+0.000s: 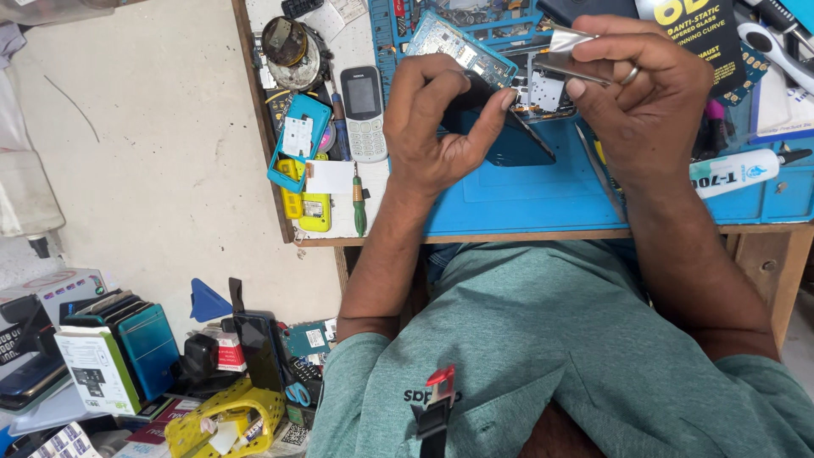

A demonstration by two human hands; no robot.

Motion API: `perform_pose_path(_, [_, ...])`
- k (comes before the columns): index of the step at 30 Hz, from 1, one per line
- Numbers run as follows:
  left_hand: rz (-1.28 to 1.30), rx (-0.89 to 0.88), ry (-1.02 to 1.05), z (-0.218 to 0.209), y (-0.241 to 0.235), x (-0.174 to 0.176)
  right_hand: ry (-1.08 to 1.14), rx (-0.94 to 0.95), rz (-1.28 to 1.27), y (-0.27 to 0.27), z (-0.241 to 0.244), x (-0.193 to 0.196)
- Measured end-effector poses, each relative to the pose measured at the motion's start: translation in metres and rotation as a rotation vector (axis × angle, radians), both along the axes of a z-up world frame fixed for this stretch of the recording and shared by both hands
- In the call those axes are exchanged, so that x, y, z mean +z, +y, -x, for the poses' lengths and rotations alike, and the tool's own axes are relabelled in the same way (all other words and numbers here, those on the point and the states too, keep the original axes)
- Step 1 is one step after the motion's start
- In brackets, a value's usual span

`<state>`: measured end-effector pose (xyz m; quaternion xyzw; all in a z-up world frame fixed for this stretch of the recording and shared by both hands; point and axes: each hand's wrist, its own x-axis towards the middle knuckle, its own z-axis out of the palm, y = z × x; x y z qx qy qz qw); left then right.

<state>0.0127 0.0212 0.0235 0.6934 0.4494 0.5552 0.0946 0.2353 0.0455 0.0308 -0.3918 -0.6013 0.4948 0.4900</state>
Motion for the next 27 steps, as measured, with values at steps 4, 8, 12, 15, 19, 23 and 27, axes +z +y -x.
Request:
perform_pose_path(4, [-0.003,0.026,0.001,-0.001,-0.002,-0.003,0.022,0.034,0.009,0.001,0.001,-0.001])
perform_pose_path(8, [-0.044,0.029,0.019,-0.001,-0.001,-0.005,0.048,0.046,-0.019,0.001,0.003,-0.003])
perform_pose_path(12, [-0.037,0.042,0.023,-0.002,-0.002,-0.004,-0.004,0.051,-0.071,0.001,0.002,-0.004])
perform_pose_path(15, [-0.048,0.061,0.071,-0.003,-0.003,-0.001,0.017,0.053,-0.062,0.001,0.001,-0.003])
perform_pose_path(19, [-0.104,0.092,0.189,-0.003,-0.003,0.000,0.034,-0.007,-0.040,0.000,0.000,-0.004])
perform_pose_path(23, [-0.153,0.122,0.241,0.000,0.001,-0.002,0.021,-0.071,-0.040,0.001,-0.006,-0.007])
perform_pose_path(27, [-0.166,0.126,0.222,0.000,-0.002,-0.002,-0.014,-0.091,-0.066,0.001,-0.018,-0.013])
